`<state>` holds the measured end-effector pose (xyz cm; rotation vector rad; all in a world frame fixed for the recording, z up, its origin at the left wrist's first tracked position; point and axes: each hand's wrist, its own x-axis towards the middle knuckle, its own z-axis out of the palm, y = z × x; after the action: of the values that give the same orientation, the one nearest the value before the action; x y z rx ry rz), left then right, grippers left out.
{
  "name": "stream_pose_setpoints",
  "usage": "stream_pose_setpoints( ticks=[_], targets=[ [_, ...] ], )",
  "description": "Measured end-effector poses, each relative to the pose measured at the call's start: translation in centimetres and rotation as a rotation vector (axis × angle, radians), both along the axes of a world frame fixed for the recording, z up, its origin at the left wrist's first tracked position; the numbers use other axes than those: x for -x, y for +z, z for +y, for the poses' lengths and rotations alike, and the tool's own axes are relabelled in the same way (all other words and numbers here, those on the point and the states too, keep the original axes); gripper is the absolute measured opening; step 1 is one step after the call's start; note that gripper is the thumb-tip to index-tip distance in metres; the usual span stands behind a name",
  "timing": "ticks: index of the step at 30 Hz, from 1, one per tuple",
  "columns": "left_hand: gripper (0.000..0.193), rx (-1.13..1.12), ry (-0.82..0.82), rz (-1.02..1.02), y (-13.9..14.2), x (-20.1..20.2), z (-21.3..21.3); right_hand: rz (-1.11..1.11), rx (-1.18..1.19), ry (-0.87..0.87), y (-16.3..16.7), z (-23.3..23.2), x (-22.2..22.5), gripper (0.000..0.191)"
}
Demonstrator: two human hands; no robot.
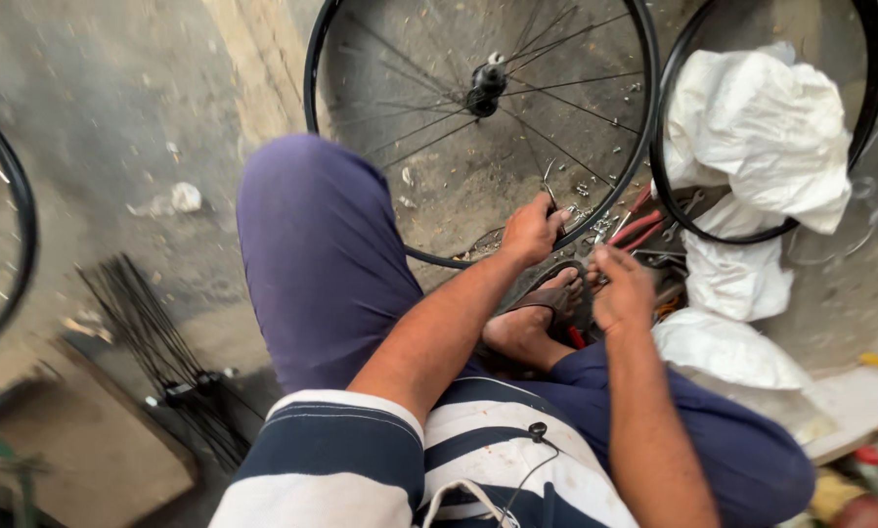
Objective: The person sits on the floor and uses a spoke wrench to tighten the nipples on a bicycle wheel rim. They rotate the wheel periodically to access different spokes and continue adjusting the tension.
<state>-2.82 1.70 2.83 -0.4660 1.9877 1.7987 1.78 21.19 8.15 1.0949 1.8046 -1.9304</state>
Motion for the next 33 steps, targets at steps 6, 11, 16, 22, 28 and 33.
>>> stream_pose_setpoints(
  ticks=[6, 11, 16, 22, 28, 33],
  targets=[
    [0.030, 0.010, 0.049, -0.034, 0.2, 0.2, -0.1, 0.121, 0.049, 0.080, -3.0, -1.0, -0.2, 0.018],
    [0.029, -0.007, 0.027, -0.075, 0.4, 0.3, -0.8, 0.172, 0.027, 0.146, -4.3, -2.5, 0.9, 0.022],
    [0.028, -0.012, 0.026, -0.079, 0.4, 0.4, -1.3, 0.164, 0.085, 0.198, -4.2, -2.9, 0.5, 0.021],
    [0.029, -0.009, 0.024, -0.098, 0.8, 0.5, -1.7, 0.177, 0.068, 0.154, -4.3, -3.0, 0.4, 0.020],
    [0.031, -0.004, -0.010, -0.135, 1.6, 0.6, -2.0, 0.194, 0.067, 0.184, -3.6, -3.4, 0.8, 0.023],
    [0.033, 0.008, -0.041, -0.132, 1.8, 0.8, -2.1, 0.180, -0.003, 0.176, -3.6, -3.8, 0.8, 0.023]
  ],
)
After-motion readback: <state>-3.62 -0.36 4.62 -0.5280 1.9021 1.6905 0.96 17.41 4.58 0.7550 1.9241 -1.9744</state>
